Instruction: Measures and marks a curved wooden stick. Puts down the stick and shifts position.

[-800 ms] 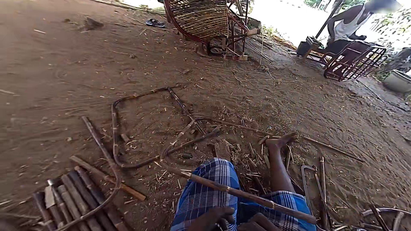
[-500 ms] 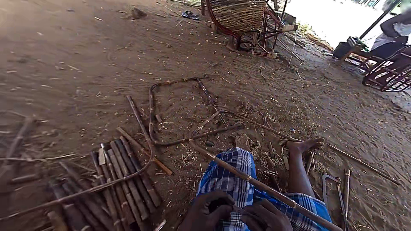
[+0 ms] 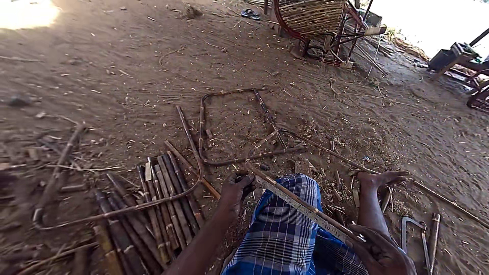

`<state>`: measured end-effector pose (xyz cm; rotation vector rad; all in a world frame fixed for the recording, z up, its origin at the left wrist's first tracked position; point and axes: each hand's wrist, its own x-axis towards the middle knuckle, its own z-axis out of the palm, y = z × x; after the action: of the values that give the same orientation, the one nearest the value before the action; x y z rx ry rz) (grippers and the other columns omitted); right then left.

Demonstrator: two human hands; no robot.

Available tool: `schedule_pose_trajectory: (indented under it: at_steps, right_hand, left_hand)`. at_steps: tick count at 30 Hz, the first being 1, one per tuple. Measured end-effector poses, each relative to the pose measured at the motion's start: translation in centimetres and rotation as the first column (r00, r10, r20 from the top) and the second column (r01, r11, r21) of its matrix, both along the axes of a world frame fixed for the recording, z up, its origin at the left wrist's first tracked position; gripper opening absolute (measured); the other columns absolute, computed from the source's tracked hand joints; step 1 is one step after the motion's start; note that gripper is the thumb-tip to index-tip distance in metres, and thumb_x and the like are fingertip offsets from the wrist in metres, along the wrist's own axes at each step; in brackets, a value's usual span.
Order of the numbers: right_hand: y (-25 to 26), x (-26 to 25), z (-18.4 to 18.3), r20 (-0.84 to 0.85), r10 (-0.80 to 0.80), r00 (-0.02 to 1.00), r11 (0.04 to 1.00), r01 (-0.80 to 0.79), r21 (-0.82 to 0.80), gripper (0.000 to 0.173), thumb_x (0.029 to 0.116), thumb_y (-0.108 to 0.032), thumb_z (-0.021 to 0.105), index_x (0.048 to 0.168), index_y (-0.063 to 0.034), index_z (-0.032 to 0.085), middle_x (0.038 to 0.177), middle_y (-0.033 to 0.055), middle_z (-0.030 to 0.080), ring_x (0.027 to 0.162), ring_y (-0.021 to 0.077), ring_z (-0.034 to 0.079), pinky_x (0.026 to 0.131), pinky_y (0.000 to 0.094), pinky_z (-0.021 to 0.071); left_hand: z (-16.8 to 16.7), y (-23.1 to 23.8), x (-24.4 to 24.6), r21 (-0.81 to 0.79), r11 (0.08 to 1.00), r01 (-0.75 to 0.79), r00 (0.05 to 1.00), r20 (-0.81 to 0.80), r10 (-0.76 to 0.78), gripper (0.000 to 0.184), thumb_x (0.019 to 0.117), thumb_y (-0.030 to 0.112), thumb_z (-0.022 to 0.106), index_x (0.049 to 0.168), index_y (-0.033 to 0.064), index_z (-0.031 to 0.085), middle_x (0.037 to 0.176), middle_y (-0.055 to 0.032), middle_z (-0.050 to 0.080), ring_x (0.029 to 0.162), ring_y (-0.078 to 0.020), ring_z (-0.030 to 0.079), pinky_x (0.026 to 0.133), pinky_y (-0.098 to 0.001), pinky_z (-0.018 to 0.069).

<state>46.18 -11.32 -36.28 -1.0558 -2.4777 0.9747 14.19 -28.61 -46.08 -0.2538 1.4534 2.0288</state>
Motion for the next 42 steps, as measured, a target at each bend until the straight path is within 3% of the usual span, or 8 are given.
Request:
schedule_pose_trajectory:
  at_steps: [7, 22, 26, 29, 32, 35, 40, 42]
  right_hand:
    - [-1.1, -1.6, -1.5, 0.046, -0.068, 0.997, 0.973, 0.056, 0.223, 0.028, 0.0891, -0.017, 0.074, 0.117, -0.0117, 0.077, 0.109, 0.0108, 0.072, 0.07, 0.0173, 0.066, 0.063, 0.039, 0.0556]
    - [-0.8, -1.9, -1.9, 0.065, -0.134, 0.989, 0.966, 0.116, 0.231, 0.024, 0.0899, -0.013, 0.072, 0.114, -0.0134, 0.077, 0.1, 0.0067, 0.072, 0.065, 0.0152, 0.062, 0.061, 0.0387, 0.0538]
    - [-0.7, -2.0, -2.1, 0.084, -0.163, 0.983, 0.969, 0.143, 0.199, 0.022, 0.0911, -0.015, 0.073, 0.113, -0.0156, 0.077, 0.101, 0.0049, 0.073, 0.072, 0.0168, 0.068, 0.067, 0.0411, 0.0595]
    - [-0.7, -1.9, -1.6, 0.143, -0.201, 0.969, 0.974, 0.183, 0.13, 0.023, 0.0936, -0.019, 0.072, 0.117, -0.0187, 0.076, 0.106, 0.003, 0.072, 0.077, 0.0158, 0.068, 0.073, 0.0397, 0.0603]
    - [-1.0, -2.2, -1.4, 0.169, -0.206, 0.964, 0.978, 0.202, 0.041, 0.026, 0.0952, -0.021, 0.07, 0.12, -0.0199, 0.075, 0.112, 0.0021, 0.071, 0.087, 0.0166, 0.069, 0.08, 0.0413, 0.0593]
    - [-1.0, -2.2, -1.2, 0.15, -0.201, 0.968, 0.979, 0.205, -0.009, 0.024, 0.0962, -0.021, 0.068, 0.12, -0.0202, 0.074, 0.113, 0.0021, 0.07, 0.096, 0.017, 0.069, 0.084, 0.04, 0.0589]
    - [-0.9, -1.6, -1.5, 0.058, -0.149, 0.987, 0.988, 0.15, -0.03, 0.023, 0.0982, -0.019, 0.066, 0.12, -0.0189, 0.074, 0.107, 0.0037, 0.069, 0.093, 0.0178, 0.068, 0.081, 0.0393, 0.0596]
    - [-0.6, 0.0, -0.5, 0.037, -0.117, 0.993, 0.984, 0.12, -0.129, 0.031, 0.096, -0.02, 0.071, 0.127, -0.0222, 0.071, 0.117, 0.0009, 0.068, 0.096, 0.0152, 0.067, 0.083, 0.0386, 0.0592]
  left_hand:
    - [0.0, 0.7, -0.5, 0.06, 0.998, -0.03, 0.999, 0.027, 0.029, 0.017, 0.0965, 0.001, 0.066, 0.112, 0.0051, 0.06, 0.088, -0.0065, 0.067, 0.069, -0.0131, 0.067, 0.067, -0.0285, 0.0607]
    - [0.3, 1.1, -1.0, 0.061, 0.998, -0.001, 0.995, 0.098, -0.005, 0.007, 0.0974, 0.003, 0.065, 0.104, 0.005, 0.064, 0.085, -0.0066, 0.066, 0.066, -0.0125, 0.065, 0.064, -0.0267, 0.0593]
    - [0.4, 1.2, 0.5, -0.207, 0.978, 0.032, 0.982, -0.177, -0.07, 0.023, 0.0987, 0.016, 0.068, 0.119, 0.0088, 0.06, 0.091, -0.0028, 0.063, 0.071, -0.0105, 0.061, 0.067, -0.0286, 0.0557]
    - [3.8, 1.7, 7.1, -0.314, 0.925, 0.216, 0.826, -0.446, -0.344, 0.023, 0.1004, 0.021, 0.065, 0.115, 0.0059, 0.057, 0.086, -0.007, 0.061, 0.064, -0.0172, 0.06, 0.058, -0.0342, 0.0547]
    - [6.7, 2.5, 16.3, -0.014, 0.71, 0.704, 0.708, -0.072, -0.703, 0.03, 0.1037, 0.013, 0.055, 0.129, -0.0035, 0.056, 0.104, -0.0128, 0.069, 0.077, -0.0193, 0.07, 0.07, -0.0344, 0.0622]
    - [4.7, 5.3, 21.5, 0.236, 0.793, 0.562, 0.744, 0.276, -0.609, 0.033, 0.1116, 0.022, 0.042, 0.133, -0.0017, 0.052, 0.108, -0.0165, 0.069, 0.079, -0.0219, 0.071, 0.074, -0.036, 0.0627]
    - [3.6, 8.6, 22.3, 0.181, 0.893, 0.411, 0.877, 0.187, -0.442, 0.023, 0.1112, 0.018, 0.042, 0.118, 0.0029, 0.059, 0.092, -0.0079, 0.069, 0.073, -0.0146, 0.07, 0.066, -0.0307, 0.0624]
    - [3.7, 8.7, 22.5, 0.148, 0.91, 0.387, 0.898, 0.164, -0.409, 0.02, 0.1105, 0.015, 0.044, 0.113, 0.0026, 0.06, 0.087, -0.0068, 0.068, 0.069, -0.0135, 0.068, 0.064, -0.0289, 0.0615]
